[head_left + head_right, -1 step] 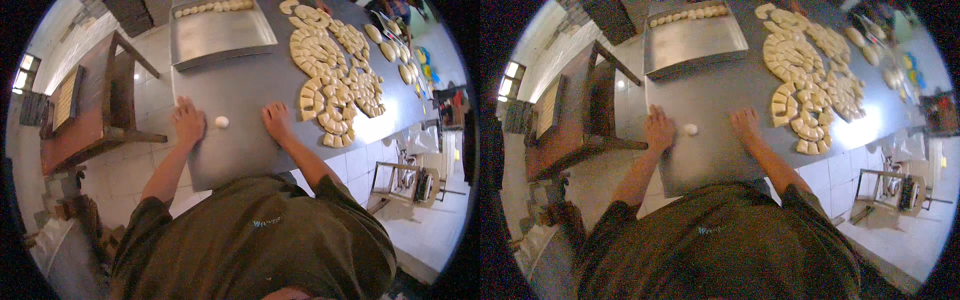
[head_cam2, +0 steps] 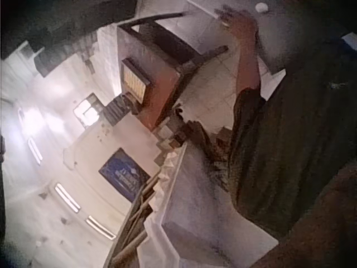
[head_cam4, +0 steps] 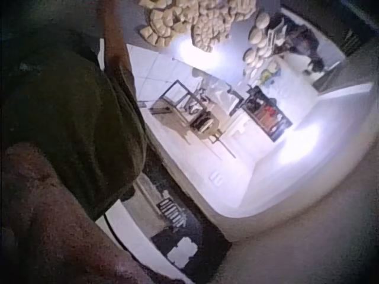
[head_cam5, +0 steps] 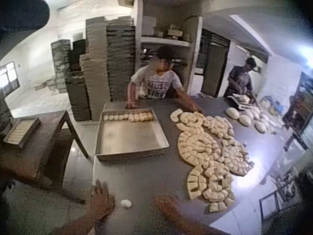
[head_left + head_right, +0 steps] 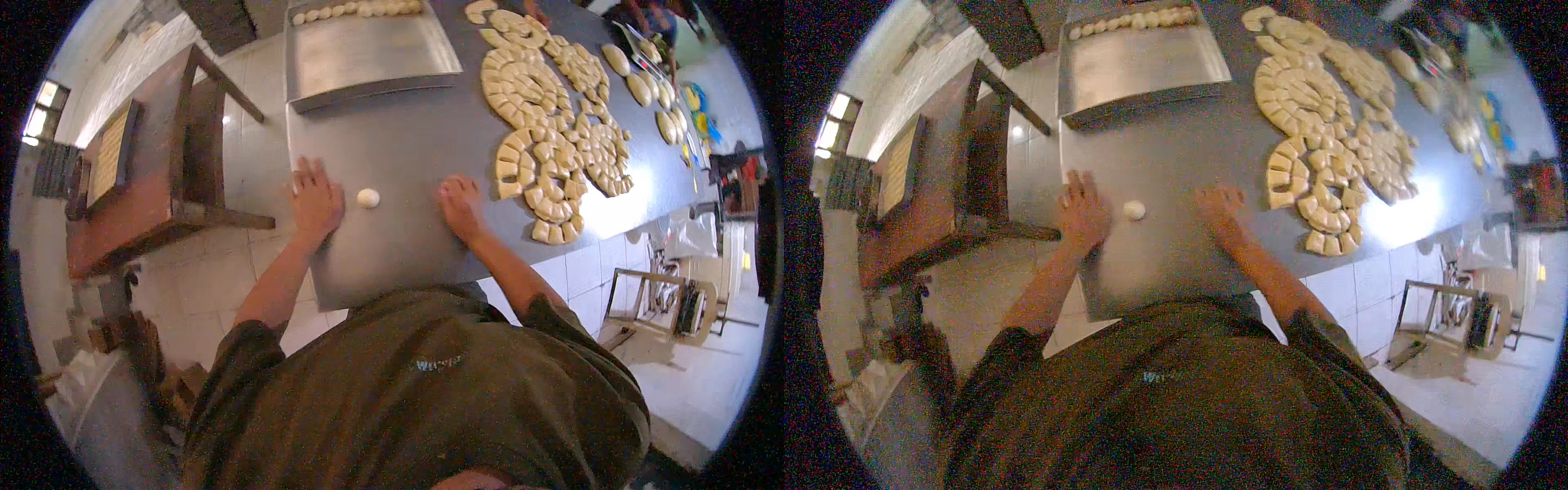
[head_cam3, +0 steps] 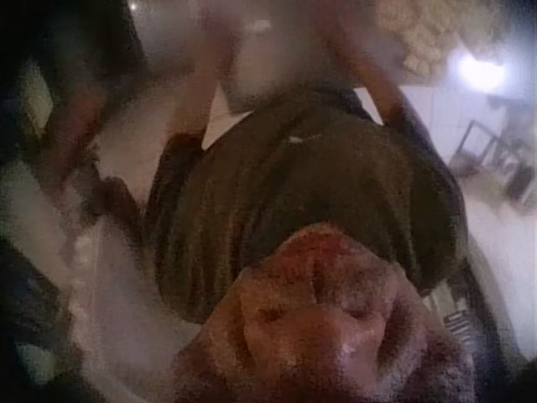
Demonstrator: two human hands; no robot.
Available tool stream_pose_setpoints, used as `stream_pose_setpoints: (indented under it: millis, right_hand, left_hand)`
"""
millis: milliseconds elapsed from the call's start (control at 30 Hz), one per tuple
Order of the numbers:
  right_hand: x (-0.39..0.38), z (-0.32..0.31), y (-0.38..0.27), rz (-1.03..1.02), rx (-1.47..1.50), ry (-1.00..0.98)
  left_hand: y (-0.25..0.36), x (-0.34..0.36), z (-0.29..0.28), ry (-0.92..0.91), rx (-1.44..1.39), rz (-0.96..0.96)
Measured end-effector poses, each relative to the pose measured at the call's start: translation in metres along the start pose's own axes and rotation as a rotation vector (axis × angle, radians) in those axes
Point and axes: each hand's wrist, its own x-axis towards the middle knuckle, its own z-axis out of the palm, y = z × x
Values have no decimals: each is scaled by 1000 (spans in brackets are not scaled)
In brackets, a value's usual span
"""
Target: The person prepares dough by flattening it by hand on a table, placing it into a metal tray, and using a manual mechanical press to cut the dough into sections before rolling small portions into balls and placing them in a rectangular tray.
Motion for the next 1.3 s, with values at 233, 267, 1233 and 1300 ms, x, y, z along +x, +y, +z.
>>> stream_pose_setpoints:
  millis: [233,267,1233,1300]
  right_hand:
    - [45,53,-92,-15,242,-343]
    - [61,66,-107,48,358,-474]
    - [-15,-87,18,407,-112,171]
    - [8,-88,-5,423,-65,241]
  left_hand:
    - [7,2,5,113,-126,-67]
    - [4,-1,2,89,-149,-71]
    - [-15,9,2,167,-137,33]
    - [-19,-3,-4,121,-109,15]
